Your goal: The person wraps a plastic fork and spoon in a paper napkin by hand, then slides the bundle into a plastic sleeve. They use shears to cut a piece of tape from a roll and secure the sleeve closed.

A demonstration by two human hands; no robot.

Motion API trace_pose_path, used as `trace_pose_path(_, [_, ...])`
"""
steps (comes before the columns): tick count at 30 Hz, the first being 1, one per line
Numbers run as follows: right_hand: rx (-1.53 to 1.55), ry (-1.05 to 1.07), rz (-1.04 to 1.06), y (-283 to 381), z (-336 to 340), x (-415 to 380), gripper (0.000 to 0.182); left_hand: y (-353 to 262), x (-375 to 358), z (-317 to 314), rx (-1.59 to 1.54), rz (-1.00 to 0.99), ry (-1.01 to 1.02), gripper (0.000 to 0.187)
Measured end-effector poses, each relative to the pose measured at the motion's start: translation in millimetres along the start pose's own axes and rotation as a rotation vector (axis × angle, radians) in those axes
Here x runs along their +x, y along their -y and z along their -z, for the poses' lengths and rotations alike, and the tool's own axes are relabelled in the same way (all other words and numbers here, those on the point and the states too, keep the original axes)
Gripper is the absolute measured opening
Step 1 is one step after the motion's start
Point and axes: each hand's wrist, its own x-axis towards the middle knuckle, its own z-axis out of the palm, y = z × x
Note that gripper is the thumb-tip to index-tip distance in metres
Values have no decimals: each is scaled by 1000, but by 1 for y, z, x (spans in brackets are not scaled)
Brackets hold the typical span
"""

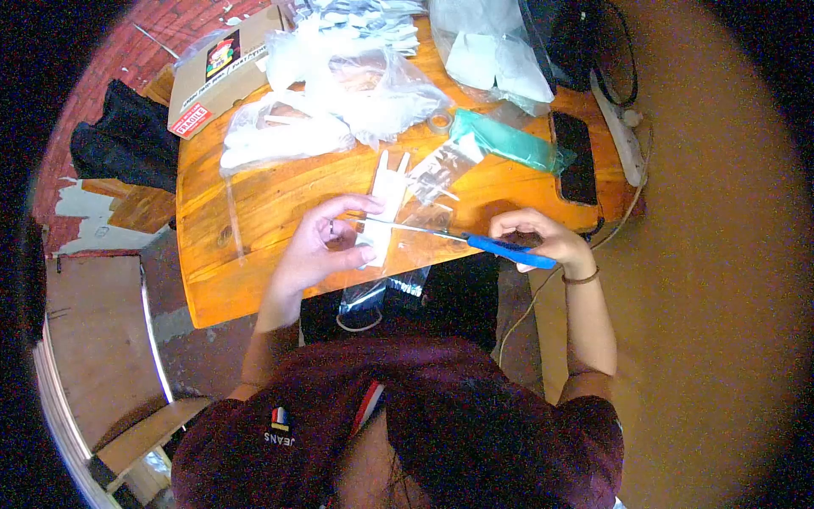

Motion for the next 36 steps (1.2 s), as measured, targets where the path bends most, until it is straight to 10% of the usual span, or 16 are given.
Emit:
trace_pose_path(27, [-9,76,-21,10,-3,-2,29,8,0,5,-1,14,-1,58])
trace_pose_path(36, [-374,-282,-92,26,-10,-24,23,-2,-10,40,818,70,-416,66])
